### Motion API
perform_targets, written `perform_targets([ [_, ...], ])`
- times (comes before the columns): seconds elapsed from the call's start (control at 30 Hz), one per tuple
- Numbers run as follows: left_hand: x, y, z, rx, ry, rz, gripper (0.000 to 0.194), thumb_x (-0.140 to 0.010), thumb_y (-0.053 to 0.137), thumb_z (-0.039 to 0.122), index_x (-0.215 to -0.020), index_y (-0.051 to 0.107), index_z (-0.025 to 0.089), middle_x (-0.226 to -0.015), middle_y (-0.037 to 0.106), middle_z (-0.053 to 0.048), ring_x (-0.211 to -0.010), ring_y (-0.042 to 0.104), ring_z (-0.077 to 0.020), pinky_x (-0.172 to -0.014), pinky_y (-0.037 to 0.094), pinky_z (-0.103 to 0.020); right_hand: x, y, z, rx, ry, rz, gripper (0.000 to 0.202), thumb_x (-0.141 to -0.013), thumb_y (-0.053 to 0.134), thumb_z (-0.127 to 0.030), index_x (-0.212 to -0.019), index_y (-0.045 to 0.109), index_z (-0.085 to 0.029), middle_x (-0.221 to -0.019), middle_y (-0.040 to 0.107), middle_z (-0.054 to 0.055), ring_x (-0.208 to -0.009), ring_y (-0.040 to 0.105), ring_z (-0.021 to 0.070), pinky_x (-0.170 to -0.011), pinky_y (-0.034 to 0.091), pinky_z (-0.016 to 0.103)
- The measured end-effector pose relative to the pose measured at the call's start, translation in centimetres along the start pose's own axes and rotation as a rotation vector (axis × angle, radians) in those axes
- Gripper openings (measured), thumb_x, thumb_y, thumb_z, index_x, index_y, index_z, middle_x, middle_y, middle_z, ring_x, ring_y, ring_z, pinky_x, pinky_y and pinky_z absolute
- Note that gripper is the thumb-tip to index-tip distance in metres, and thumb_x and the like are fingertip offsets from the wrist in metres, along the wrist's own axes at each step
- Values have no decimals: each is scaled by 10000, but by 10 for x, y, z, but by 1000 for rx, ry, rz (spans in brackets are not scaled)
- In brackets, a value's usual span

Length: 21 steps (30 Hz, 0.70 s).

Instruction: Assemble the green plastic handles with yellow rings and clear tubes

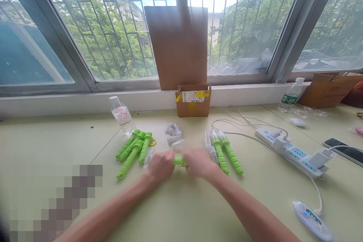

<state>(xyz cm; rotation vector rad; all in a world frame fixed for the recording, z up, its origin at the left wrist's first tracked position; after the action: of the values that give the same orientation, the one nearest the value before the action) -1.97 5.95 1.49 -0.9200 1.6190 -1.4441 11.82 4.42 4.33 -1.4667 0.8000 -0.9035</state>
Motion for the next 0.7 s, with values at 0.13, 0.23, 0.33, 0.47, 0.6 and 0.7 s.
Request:
perform_targets([
  [0.13, -2, 3, 1, -9, 5, 27, 238, -755, 405, 65, -843, 620, 116, -758, 651, -135, -711, 638, -259, -581, 425, -320, 4, 6, 2, -1, 28, 48, 174, -733, 544, -130, -888, 601, -183, -759, 671, 66, -678, 640, 227, -533, 320, 261],
  [0.23, 1, 4, 1, -15, 0, 40, 231, -757, 413, 76, -840, 622, 131, -760, 652, -124, -716, 631, -245, -580, 402, -308, 7, 11, 0, -5, 50, 83, 177, -736, 537, -124, -898, 583, -182, -757, 671, 64, -678, 640, 224, -535, 313, 262],
  [0.33, 6, 4, 1, -9, -14, 44, 204, -781, 431, 127, -827, 628, 147, -748, 656, -111, -691, 625, -231, -564, 381, -300, 11, 11, -3, -8, 17, 125, 171, -725, 537, -108, -875, 573, -182, -770, 669, 57, -675, 632, 215, -538, 315, 263],
  [0.47, 10, 2, 1, 32, -32, 62, 234, -832, 402, 165, -821, 635, 156, -750, 660, -104, -676, 621, -225, -552, 362, -301, 20, 3, -8, -100, -91, 279, 186, -764, 567, -176, -949, 576, -192, -842, 659, 47, -742, 609, 201, -589, 356, 262],
  [0.6, 10, 0, -2, 61, -66, 74, 206, -821, 442, 201, -815, 642, 150, -734, 655, -100, -652, 608, -218, -550, 349, -301, 40, -24, -16, -178, -157, 648, 89, -855, 539, -240, -846, 597, -173, -860, 634, 71, -814, 560, 196, -636, 364, 265],
  [0.7, 11, -1, -2, 72, -65, 70, 209, -815, 443, 196, -812, 648, 154, -683, 638, -83, -608, 584, -208, -544, 336, -303, 61, -55, -37, -325, -305, 799, 318, -886, 512, -248, -577, 489, -179, -570, 491, -11, -521, 400, 105, -502, 262, 244],
])
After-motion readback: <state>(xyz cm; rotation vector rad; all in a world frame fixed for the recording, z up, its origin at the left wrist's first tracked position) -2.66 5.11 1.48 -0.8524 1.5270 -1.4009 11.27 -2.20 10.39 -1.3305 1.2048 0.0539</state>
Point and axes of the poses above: each hand's wrist, its own x-axis away from the middle knuckle, its own y-axis out of the palm, z = x × y, the point moved 4 cm from there along -x, towards the middle knuckle
